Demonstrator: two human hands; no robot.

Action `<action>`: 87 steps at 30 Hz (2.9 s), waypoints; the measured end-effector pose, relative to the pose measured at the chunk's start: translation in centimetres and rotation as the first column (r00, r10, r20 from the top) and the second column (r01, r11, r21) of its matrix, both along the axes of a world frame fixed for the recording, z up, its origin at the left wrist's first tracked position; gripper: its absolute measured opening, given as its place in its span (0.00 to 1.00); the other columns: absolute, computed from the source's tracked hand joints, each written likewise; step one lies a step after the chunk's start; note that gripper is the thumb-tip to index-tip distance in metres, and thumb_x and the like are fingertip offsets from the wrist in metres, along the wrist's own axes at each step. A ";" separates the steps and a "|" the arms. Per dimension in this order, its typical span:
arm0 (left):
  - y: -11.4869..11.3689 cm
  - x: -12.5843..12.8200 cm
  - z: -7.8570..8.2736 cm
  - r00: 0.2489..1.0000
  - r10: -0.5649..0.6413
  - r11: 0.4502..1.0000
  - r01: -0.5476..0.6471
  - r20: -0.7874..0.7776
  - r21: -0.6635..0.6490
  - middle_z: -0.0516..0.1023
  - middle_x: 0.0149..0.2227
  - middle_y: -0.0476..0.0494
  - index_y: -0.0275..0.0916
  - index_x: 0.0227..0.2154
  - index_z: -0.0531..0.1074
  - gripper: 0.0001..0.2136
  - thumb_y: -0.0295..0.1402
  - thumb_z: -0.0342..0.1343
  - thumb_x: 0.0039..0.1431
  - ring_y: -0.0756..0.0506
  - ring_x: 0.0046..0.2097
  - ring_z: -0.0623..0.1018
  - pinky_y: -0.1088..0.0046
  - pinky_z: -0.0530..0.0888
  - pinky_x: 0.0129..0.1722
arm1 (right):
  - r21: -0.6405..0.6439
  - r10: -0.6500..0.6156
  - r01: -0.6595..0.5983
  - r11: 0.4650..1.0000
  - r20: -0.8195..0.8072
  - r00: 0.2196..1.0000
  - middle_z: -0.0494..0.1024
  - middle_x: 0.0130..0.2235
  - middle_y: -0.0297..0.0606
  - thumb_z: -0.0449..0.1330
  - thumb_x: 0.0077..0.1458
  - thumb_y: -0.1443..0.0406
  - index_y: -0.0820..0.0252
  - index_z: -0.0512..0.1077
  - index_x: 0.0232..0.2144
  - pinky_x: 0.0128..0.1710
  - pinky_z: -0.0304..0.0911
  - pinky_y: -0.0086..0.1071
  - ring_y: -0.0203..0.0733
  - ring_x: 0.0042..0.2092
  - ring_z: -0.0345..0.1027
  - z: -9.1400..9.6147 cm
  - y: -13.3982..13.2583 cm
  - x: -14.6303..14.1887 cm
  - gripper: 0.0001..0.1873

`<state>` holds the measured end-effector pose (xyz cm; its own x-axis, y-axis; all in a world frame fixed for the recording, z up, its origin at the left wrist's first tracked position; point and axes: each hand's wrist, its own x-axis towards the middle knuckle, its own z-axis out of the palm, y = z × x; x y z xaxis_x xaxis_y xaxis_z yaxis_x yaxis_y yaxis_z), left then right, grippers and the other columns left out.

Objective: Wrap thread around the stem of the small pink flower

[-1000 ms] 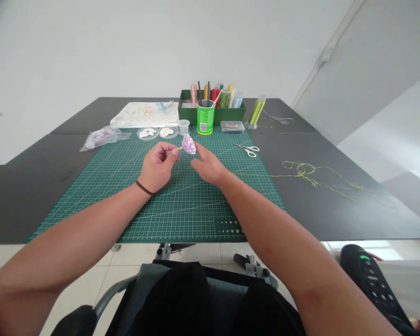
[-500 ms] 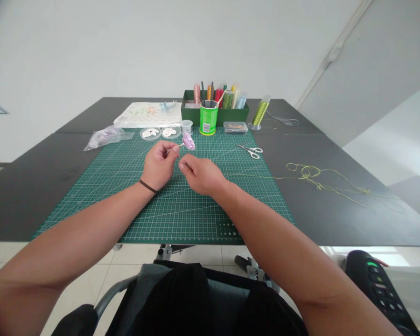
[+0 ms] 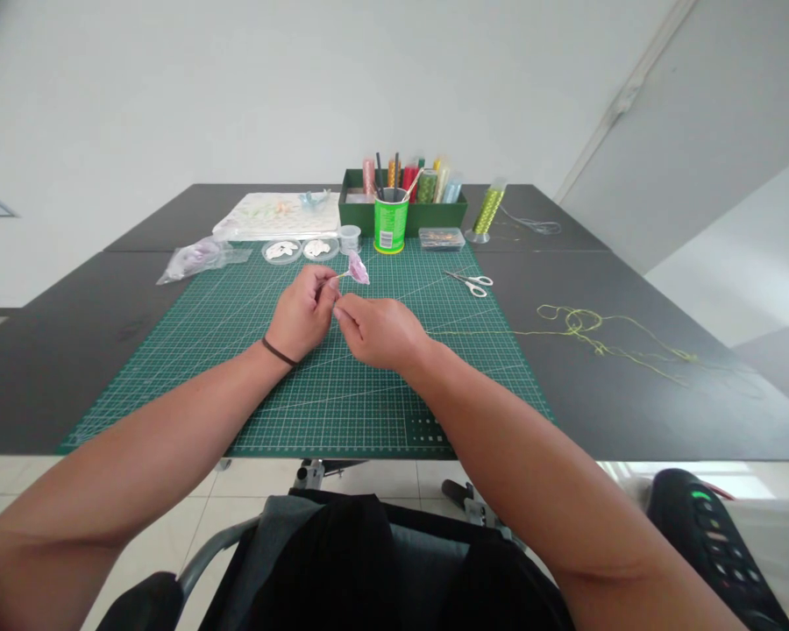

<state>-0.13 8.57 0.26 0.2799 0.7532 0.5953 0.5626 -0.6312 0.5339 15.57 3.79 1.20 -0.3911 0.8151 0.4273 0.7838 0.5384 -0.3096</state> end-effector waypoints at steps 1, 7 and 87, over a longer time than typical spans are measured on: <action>0.0 0.0 0.0 1.000 -0.005 1.000 0.005 -0.008 0.001 0.75 0.32 0.48 0.40 0.38 0.65 0.03 0.31 0.47 0.66 0.49 0.34 0.74 0.71 0.70 0.36 | 0.002 0.001 -0.001 1.000 -0.001 1.000 0.76 0.30 0.38 0.44 0.63 0.58 0.59 0.70 0.33 0.28 0.48 0.32 0.37 0.27 0.63 0.0 0.0 0.0 0.18; 0.0 0.0 0.0 1.000 -0.004 1.000 0.004 -0.001 0.003 0.75 0.31 0.49 0.40 0.36 0.66 0.03 0.31 0.49 0.64 0.49 0.32 0.73 0.72 0.69 0.35 | 0.025 0.005 -0.005 1.000 -0.008 1.000 0.76 0.28 0.38 0.45 0.62 0.59 0.59 0.71 0.32 0.28 0.48 0.31 0.37 0.26 0.63 0.2 -0.2 0.2 0.18; -0.6 -0.4 0.3 0.935 -0.294 0.956 0.281 -0.200 -0.088 0.77 0.30 0.48 0.39 0.29 0.73 0.05 0.28 0.55 0.59 0.48 0.37 0.76 0.68 0.72 0.42 | -0.304 -0.294 0.146 0.941 -0.528 0.797 0.75 0.24 0.34 0.63 0.48 0.58 0.63 0.79 0.31 0.29 0.58 0.31 0.33 0.26 0.61 -0.6 4.4 3.8 0.13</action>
<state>-0.51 8.01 0.56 0.6026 0.6528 0.4590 0.4641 -0.7546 0.4639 19.33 8.18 0.61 0.0580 0.9531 0.2971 0.5218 0.2248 -0.8229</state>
